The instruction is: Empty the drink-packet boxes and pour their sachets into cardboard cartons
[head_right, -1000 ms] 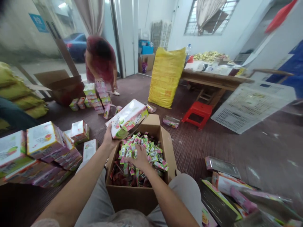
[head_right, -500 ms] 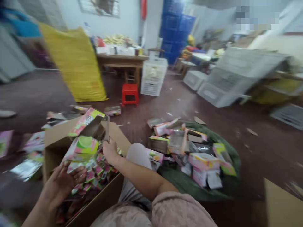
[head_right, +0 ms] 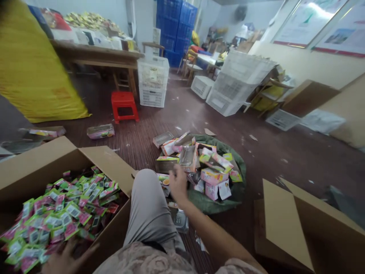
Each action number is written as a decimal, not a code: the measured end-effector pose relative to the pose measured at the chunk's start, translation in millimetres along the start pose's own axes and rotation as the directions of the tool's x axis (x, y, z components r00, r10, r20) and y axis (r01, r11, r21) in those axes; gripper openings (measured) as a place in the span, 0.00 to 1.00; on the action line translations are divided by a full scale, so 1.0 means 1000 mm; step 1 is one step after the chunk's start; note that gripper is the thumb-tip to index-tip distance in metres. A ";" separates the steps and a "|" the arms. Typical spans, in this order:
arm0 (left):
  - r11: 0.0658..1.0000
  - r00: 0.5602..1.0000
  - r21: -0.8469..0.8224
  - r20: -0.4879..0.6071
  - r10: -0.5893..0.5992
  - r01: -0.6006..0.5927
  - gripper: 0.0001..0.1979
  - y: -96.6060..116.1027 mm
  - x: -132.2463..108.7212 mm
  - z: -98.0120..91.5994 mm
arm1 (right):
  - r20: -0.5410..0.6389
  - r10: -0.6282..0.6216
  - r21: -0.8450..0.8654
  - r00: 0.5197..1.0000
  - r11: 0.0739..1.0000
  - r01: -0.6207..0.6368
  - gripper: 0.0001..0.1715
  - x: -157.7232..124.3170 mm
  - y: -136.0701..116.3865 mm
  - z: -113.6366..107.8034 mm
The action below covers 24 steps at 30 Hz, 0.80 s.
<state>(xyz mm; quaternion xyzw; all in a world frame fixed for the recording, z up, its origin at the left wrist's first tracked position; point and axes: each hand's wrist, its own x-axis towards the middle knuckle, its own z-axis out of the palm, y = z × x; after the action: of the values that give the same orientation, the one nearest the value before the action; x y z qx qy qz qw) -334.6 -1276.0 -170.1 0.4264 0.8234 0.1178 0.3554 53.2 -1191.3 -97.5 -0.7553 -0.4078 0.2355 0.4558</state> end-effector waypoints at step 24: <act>0.820 0.981 0.544 0.167 0.104 -0.179 0.17 -0.020 0.081 -0.027 | 0.972 -0.233 0.103 -0.044 0.248 0.963 0.24 -0.141 0.005 0.250</act>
<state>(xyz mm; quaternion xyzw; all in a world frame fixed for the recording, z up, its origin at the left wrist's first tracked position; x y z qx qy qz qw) -396.2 -1222.1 -200.2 0.5779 0.7631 -0.1285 0.2591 -205.2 -1185.4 -222.3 -0.2828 -0.9416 0.1602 -0.0878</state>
